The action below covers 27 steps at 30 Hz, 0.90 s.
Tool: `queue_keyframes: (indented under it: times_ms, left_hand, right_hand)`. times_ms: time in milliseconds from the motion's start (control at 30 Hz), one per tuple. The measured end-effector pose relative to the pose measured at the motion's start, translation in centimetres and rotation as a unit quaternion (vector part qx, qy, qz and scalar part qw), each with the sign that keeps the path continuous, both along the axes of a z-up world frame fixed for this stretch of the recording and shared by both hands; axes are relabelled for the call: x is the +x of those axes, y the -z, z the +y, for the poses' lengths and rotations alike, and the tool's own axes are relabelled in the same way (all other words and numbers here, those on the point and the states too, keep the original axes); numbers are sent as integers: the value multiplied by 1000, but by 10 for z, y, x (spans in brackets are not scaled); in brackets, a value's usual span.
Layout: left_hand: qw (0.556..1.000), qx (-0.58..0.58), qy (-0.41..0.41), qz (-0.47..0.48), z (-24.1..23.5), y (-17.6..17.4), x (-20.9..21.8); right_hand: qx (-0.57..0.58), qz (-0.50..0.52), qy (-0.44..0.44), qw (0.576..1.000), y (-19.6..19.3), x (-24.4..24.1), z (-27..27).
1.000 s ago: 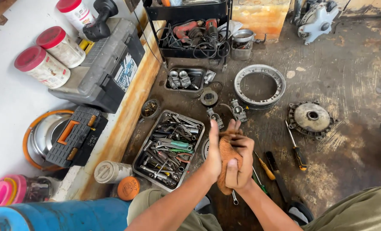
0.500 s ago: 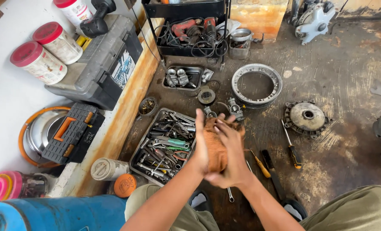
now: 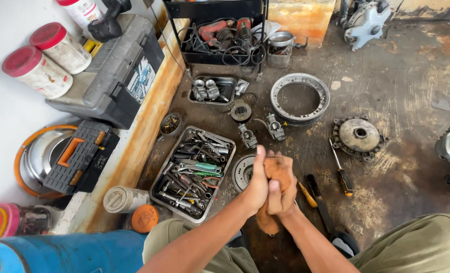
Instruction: Cleaning and inspecting motorcycle engine components using a cloth
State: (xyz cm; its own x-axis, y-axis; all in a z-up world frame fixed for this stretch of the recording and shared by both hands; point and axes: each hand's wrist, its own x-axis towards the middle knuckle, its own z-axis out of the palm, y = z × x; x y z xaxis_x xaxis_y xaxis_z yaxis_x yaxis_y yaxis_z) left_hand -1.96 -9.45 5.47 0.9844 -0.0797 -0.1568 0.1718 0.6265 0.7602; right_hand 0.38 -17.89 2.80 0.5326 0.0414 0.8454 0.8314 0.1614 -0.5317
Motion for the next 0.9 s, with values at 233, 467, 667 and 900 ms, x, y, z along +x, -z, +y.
queue_keyframes:
  times_ms: [233, 467, 667, 900]
  left_hand:
    - [989, 116, 4, -93, -16, -33, -11]
    - [968, 221, 87, -81, -18, -77, -19]
    - [892, 403, 203, 16, -15, -118, -22]
    - [851, 445, 274, 63, -13, -103, -22]
  right_hand:
    - [5, 86, -14, 996, -65, -5, -8]
    - [42, 154, -37, 987, -46, 4, -19]
    - [73, 188, -41, 979, -10, 12, -26]
    - [117, 422, 64, 897, -6, 0, -16]
